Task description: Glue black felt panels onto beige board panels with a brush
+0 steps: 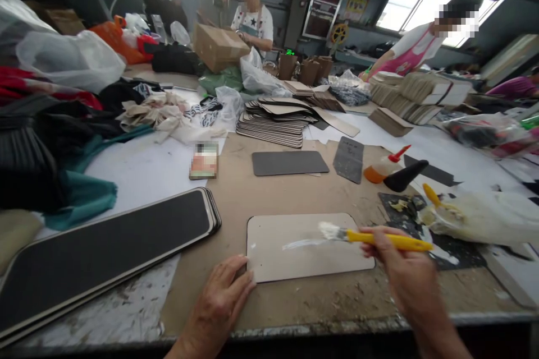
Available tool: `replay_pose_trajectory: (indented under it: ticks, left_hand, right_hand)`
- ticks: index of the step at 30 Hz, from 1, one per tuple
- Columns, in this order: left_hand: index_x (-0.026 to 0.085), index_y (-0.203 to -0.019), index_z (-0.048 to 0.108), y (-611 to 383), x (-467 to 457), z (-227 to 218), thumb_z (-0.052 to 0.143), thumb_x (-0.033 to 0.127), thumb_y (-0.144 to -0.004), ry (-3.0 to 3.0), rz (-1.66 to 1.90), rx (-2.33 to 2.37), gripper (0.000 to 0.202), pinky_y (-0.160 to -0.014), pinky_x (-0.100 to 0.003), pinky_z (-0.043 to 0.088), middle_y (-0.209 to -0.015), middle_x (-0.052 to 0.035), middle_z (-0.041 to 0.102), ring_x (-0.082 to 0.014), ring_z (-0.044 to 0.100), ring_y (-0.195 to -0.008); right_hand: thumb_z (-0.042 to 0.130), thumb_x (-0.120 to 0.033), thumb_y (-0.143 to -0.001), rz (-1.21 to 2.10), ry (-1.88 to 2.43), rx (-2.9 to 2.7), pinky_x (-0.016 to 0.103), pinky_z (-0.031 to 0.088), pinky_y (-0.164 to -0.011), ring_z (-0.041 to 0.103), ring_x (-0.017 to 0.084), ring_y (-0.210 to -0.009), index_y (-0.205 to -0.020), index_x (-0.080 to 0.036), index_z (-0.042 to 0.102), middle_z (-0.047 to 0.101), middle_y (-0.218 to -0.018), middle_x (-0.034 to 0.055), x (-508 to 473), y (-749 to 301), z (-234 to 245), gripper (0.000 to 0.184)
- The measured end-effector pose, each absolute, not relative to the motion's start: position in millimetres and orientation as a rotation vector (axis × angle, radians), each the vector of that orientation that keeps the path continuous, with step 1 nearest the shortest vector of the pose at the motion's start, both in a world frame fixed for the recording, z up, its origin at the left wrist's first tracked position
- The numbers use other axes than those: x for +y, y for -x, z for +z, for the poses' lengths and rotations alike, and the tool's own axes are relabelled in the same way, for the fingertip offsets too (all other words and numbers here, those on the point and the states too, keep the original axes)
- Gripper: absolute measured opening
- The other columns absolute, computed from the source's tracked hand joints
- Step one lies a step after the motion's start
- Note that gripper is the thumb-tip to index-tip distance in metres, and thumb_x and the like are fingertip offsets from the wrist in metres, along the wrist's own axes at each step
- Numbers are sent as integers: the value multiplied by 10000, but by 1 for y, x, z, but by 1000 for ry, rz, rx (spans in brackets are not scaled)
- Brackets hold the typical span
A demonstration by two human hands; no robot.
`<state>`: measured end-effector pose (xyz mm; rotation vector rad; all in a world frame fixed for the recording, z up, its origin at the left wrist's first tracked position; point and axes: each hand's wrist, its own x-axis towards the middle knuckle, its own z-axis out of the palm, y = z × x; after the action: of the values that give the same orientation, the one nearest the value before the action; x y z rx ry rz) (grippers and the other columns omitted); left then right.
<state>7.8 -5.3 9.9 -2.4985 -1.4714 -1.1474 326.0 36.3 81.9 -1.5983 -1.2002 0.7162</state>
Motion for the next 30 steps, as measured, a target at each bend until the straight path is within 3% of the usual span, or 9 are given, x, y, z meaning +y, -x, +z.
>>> replay_pose_trajectory:
  ticks: [4,7,18,24,30]
  left_hand:
    - [192,-945,630,-5,-4,4,499,196,-856,2500,-1161,-1427,159,-792,-305,554,-993,-85,644,-179,613,-954]
    - [200,-971,630,-3,-5,-3,515,205,-849,2515,-1175,-1437,168,-809,-305,547,-1021,-84,640,-182,607,-976]
    - [200,-1021,621,4,-1,-14,523,206,-844,2570,-1156,-1361,202,-818,-310,525,-1046,-89,633,-200,596,-997]
    - [188,-1026,621,2,-1,-24,527,206,-840,2554,-1230,-1354,209,-808,-337,520,-1048,-100,622,-216,598,-976]
    - [181,-975,617,-1,-3,-18,499,207,-858,2538,-1359,-1384,169,-835,-321,527,-990,-79,633,-189,609,-957]
  right_hand:
    - [589,-522,-777,1070,1433,-1260,295,521,-567,606,169,-592,-834,-169,608,655,-749,64,40,-209,78,358]
    - [575,-546,-774,1103,1407,-1301,289,506,-550,600,171,-579,-792,-187,595,628,-696,41,42,-189,76,359]
    - [529,-589,-773,344,1882,-1221,317,511,-600,640,202,-615,-864,-181,596,646,-716,47,42,-324,73,423]
    - [483,-384,-860,49,1857,-1543,349,495,-752,643,229,-796,-862,-208,596,666,-846,80,8,-291,77,209]
    - [465,-170,-880,216,1523,-1720,312,510,-805,633,192,-871,-964,-197,592,677,-890,82,-20,-184,71,154]
